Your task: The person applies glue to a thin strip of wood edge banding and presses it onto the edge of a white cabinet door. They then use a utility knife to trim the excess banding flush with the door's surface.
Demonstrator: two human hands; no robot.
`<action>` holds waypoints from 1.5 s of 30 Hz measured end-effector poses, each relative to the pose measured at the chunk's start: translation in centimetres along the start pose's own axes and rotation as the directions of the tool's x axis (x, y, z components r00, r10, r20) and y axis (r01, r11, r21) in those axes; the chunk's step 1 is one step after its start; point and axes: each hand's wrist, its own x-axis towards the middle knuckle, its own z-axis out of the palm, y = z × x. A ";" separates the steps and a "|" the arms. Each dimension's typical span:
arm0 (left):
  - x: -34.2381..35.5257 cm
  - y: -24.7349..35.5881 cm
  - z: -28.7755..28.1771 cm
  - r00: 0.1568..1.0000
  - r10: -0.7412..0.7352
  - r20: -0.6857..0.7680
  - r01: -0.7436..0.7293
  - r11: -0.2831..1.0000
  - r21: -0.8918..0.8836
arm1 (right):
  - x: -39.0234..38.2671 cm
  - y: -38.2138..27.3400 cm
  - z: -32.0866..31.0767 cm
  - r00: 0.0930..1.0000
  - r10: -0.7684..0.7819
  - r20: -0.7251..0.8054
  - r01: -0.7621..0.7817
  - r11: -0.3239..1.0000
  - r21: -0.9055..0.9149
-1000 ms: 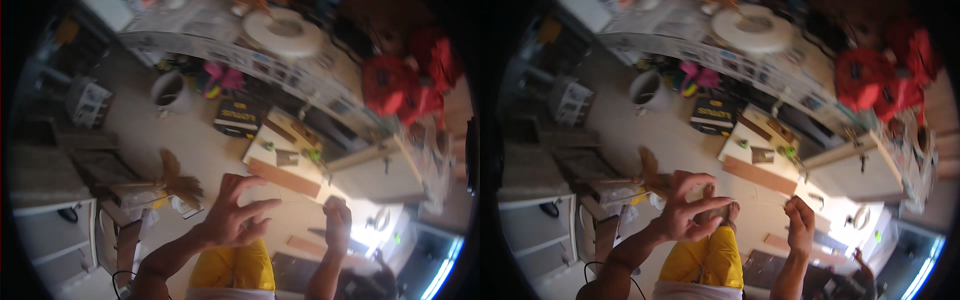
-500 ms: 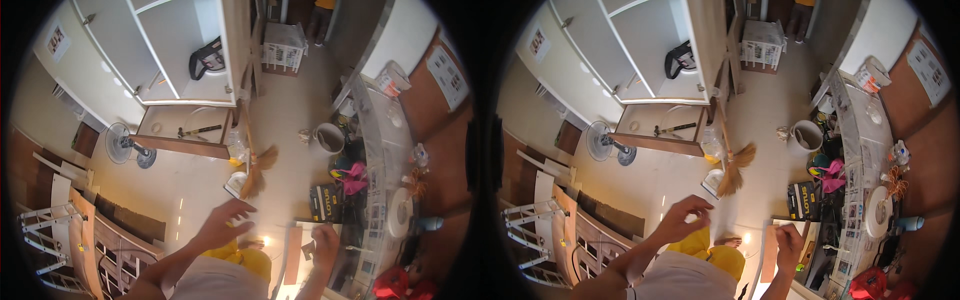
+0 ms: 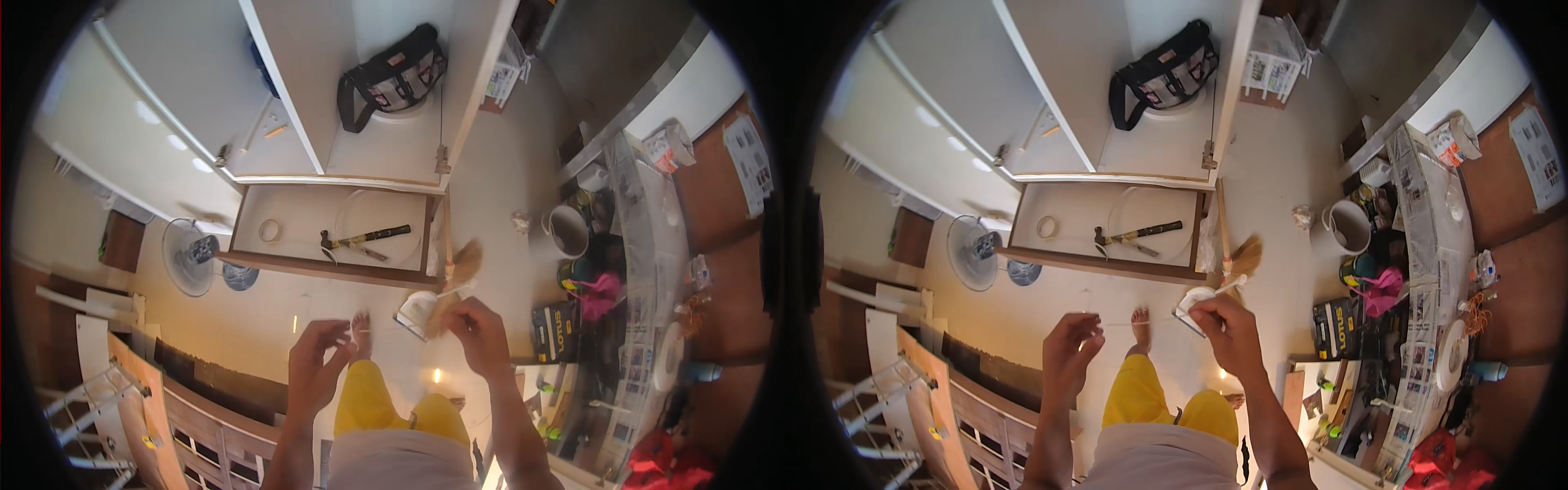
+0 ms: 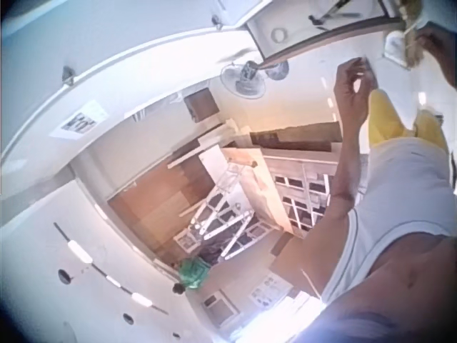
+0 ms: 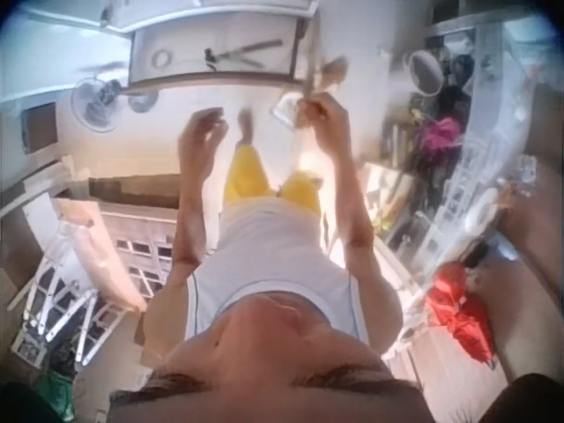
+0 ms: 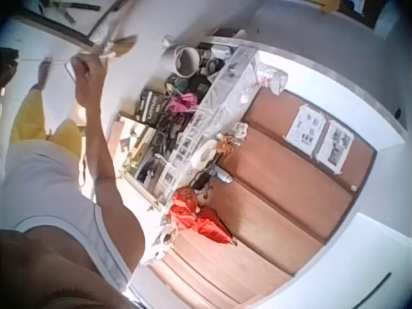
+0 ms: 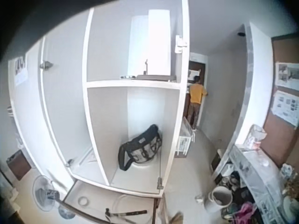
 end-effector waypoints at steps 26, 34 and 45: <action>43.5 -22.7 5.3 0.678 0.690 0.254 -0.601 0.321 0.732 | 32.2 26.0 3.4 0.837 -0.360 -0.413 0.239 0.918 -0.315; 44.5 -23.9 5.8 0.725 0.649 0.229 -0.600 0.433 0.672 | 32.5 26.9 3.4 0.830 -0.347 -0.436 0.220 0.923 -0.316; 44.5 -23.9 5.7 0.769 0.617 0.165 -0.546 0.501 0.672 | 32.4 27.1 3.7 0.835 -0.344 -0.430 0.191 0.913 -0.361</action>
